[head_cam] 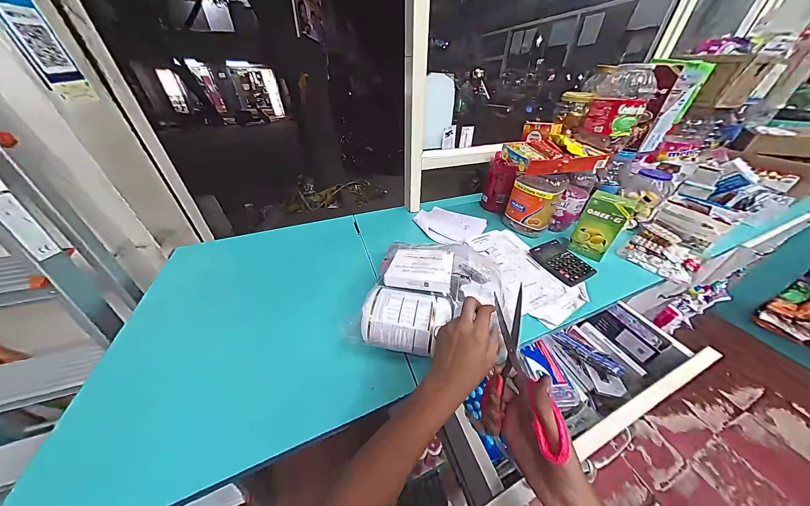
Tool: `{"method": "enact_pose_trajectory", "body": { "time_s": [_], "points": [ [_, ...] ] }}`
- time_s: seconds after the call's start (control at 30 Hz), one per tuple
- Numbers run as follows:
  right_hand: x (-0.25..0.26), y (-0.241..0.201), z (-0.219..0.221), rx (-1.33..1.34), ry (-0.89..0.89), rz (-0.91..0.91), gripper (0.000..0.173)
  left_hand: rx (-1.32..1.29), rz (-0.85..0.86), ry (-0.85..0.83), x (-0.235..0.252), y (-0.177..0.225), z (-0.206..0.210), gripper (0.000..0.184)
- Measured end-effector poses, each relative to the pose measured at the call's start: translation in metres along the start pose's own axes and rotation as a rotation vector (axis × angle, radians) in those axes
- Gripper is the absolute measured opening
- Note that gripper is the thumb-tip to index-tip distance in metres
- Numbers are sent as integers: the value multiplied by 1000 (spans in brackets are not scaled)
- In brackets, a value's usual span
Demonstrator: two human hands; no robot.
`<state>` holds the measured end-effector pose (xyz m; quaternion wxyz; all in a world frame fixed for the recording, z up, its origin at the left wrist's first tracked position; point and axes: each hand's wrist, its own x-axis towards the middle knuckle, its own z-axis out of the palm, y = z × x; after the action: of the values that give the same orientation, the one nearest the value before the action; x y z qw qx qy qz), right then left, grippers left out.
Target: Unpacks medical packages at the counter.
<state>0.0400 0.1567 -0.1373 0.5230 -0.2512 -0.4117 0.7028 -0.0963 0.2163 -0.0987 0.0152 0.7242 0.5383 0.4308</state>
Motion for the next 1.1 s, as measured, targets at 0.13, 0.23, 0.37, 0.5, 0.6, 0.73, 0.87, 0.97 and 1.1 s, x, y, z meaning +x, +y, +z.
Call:
{"method": "enact_pose_trajectory", "body": {
  "time_s": [0.13,0.23,0.37,0.5,0.6,0.73,0.87,0.97,1.1],
  "points": [
    [-6,-3,-6,-25,-26,17,74,112,215,214,2,-9,15,18],
    [1,-13,-1,0,-29,46,72,130,288,275,1,-12,16,18],
    [12,-23,6,22,-23,81,73,89,325,308,1,-14,14,20],
    [17,-23,16,38,31,80,72,-10,305,339,-1,-15,13,20],
    [22,-15,24,-20,92,31,66,-74,298,339,-6,-14,13,20],
    [27,-11,33,-70,125,-17,69,-163,266,349,-9,-15,11,18],
    [32,-19,44,27,158,40,78,-231,253,335,-8,-17,8,19],
    [37,-16,43,56,167,22,65,-267,252,339,-9,-17,5,19],
    [59,-59,17,-173,340,-367,41,-302,247,285,-38,-18,1,16]
  ]
}}
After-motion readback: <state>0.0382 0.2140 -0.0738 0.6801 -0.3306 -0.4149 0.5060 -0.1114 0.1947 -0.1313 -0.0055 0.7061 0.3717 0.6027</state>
